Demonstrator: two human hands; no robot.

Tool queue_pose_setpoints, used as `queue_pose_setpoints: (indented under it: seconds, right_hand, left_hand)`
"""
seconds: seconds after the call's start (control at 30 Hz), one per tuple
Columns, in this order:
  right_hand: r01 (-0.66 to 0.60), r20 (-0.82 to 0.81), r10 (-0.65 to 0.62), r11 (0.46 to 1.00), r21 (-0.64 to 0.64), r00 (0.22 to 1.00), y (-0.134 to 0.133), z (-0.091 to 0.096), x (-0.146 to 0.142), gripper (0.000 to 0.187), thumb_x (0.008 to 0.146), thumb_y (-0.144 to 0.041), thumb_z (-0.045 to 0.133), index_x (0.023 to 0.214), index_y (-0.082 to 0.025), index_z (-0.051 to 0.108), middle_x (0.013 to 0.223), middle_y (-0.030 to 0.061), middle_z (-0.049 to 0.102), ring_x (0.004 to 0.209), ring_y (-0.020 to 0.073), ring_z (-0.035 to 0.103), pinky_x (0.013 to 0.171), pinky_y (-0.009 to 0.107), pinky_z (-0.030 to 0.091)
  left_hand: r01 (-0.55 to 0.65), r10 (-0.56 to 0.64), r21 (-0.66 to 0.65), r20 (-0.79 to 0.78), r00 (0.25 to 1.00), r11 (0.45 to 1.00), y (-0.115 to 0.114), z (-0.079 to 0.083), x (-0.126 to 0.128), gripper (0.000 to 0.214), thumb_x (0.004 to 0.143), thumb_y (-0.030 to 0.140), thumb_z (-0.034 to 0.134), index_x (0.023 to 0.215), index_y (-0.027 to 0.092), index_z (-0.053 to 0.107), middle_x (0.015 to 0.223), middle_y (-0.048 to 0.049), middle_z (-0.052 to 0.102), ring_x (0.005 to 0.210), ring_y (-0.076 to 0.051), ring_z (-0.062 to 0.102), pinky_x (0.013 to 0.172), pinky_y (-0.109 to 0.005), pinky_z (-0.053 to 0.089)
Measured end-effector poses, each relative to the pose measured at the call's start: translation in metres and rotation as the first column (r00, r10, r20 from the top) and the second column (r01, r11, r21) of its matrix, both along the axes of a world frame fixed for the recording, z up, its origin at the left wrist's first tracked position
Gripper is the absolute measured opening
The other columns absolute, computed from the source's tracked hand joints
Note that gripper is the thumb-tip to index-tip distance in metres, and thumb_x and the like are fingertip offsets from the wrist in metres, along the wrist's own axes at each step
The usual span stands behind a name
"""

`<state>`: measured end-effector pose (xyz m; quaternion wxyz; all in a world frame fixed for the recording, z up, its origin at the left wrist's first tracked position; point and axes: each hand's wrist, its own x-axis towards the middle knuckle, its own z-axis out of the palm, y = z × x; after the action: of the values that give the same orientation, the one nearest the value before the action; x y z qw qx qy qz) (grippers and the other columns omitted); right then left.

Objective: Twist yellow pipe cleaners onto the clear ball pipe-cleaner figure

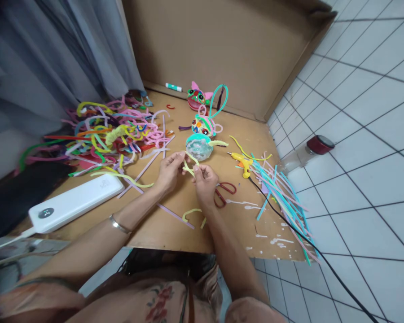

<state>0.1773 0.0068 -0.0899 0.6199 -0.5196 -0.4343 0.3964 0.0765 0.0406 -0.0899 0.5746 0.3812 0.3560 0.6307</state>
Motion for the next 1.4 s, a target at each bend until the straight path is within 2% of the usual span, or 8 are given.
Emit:
queue_pose_setpoints:
  seconds: [0.13, 0.33, 0.6, 0.7, 0.8, 0.93, 1.07, 1.4]
  right_hand:
    - [0.039, 0.018, -0.039, 0.999, 0.024, 0.999, 0.001, 0.002, 0.003, 0.031, 0.072, -0.047, 0.064, 0.068, -0.018, 0.054, 0.047, -0.0072, 0.05, 0.042, 0.0061, 0.042, 0.044, 0.02, 0.034]
    - [0.064, 0.039, -0.065, 0.998, 0.027, 0.997, 0.003, 0.001, 0.006, 0.033, 0.072, -0.05, 0.064, 0.07, -0.018, 0.055, 0.047, -0.0068, 0.051, 0.043, 0.0066, 0.042, 0.045, 0.02, 0.033]
    - [-0.079, -0.014, 0.079, 0.997, -0.007, 0.997, 0.001, 0.006, 0.002, 0.033, 0.067, -0.048, 0.069, 0.061, -0.018, 0.056, 0.044, -0.0083, 0.044, 0.044, 0.0057, 0.036, 0.046, 0.021, 0.031]
    - [-0.052, -0.051, 0.051, 0.999, -0.005, 0.997, 0.001, 0.007, 0.0, 0.034, 0.063, -0.048, 0.071, 0.058, -0.019, 0.055, 0.046, -0.0075, 0.045, 0.047, 0.007, 0.04, 0.048, 0.021, 0.033]
    - [-0.04, -0.092, 0.037, 0.999, -0.031, 0.995, 0.003, 0.004, 0.001, 0.034, 0.06, -0.048, 0.073, 0.058, -0.019, 0.056, 0.046, -0.0076, 0.047, 0.045, 0.0057, 0.036, 0.045, 0.021, 0.03]
    - [-0.116, -0.209, 0.091, 0.987, -0.111, 0.974, 0.006, -0.001, 0.004, 0.035, 0.057, -0.047, 0.077, 0.061, -0.017, 0.058, 0.042, -0.01, 0.042, 0.039, 0.003, 0.026, 0.04, 0.02, 0.02]
    - [-0.165, -0.306, 0.116, 0.976, -0.14, 0.945, 0.006, -0.001, 0.005, 0.039, 0.054, -0.047, 0.079, 0.061, -0.017, 0.056, 0.041, -0.0112, 0.039, 0.037, 0.002, 0.025, 0.04, 0.02, 0.017]
    - [-0.175, -0.328, 0.115, 0.972, -0.159, 0.938, 0.004, 0.003, 0.003, 0.038, 0.054, -0.044, 0.079, 0.057, -0.018, 0.051, 0.041, -0.0114, 0.036, 0.037, 0.0016, 0.025, 0.04, 0.02, 0.015]
  left_hand:
    - [0.046, -0.047, -0.058, -0.011, 0.999, 0.997, -0.001, -0.001, -0.002, 0.043, 0.065, 0.055, 0.074, 0.076, 0.015, 0.063, 0.059, 0.0033, 0.054, 0.045, -0.005, 0.047, 0.041, -0.017, 0.034]
    - [0.169, -0.183, -0.123, -0.116, 0.976, 0.978, -0.005, -0.001, -0.002, 0.044, 0.058, 0.052, 0.078, 0.063, 0.014, 0.058, 0.055, 0.002, 0.058, 0.04, -0.004, 0.043, 0.04, -0.018, 0.032]
    - [0.116, -0.123, -0.081, -0.088, 0.988, 0.99, -0.004, 0.0, -0.002, 0.042, 0.056, 0.049, 0.081, 0.06, 0.014, 0.059, 0.048, 0.0029, 0.054, 0.038, -0.004, 0.039, 0.039, -0.019, 0.026]
    - [0.122, -0.127, -0.072, -0.066, 0.99, 0.99, -0.005, 0.0, -0.001, 0.04, 0.058, 0.047, 0.081, 0.06, 0.013, 0.06, 0.05, 0.002, 0.056, 0.039, -0.004, 0.039, 0.039, -0.019, 0.026]
    - [0.114, -0.117, -0.083, -0.03, 0.993, 0.99, -0.007, -0.001, 0.002, 0.039, 0.057, 0.045, 0.081, 0.06, 0.013, 0.061, 0.052, 0.0016, 0.057, 0.04, -0.004, 0.04, 0.039, -0.019, 0.027]
    - [0.1, -0.096, -0.107, 0.041, 0.995, 0.989, -0.01, -0.005, 0.007, 0.036, 0.057, 0.042, 0.082, 0.063, 0.012, 0.063, 0.053, 0.0025, 0.056, 0.041, -0.003, 0.039, 0.04, -0.018, 0.026]
    - [0.1, -0.083, -0.145, 0.117, 0.99, 0.984, -0.012, -0.006, 0.01, 0.034, 0.056, 0.038, 0.083, 0.065, 0.012, 0.063, 0.055, 0.0028, 0.057, 0.044, -0.002, 0.04, 0.042, -0.017, 0.028]
    - [0.11, -0.068, -0.178, 0.226, 0.972, 0.978, -0.016, -0.004, 0.013, 0.036, 0.055, 0.038, 0.085, 0.064, 0.012, 0.061, 0.055, 0.0044, 0.053, 0.045, -0.001, 0.037, 0.043, -0.016, 0.027]
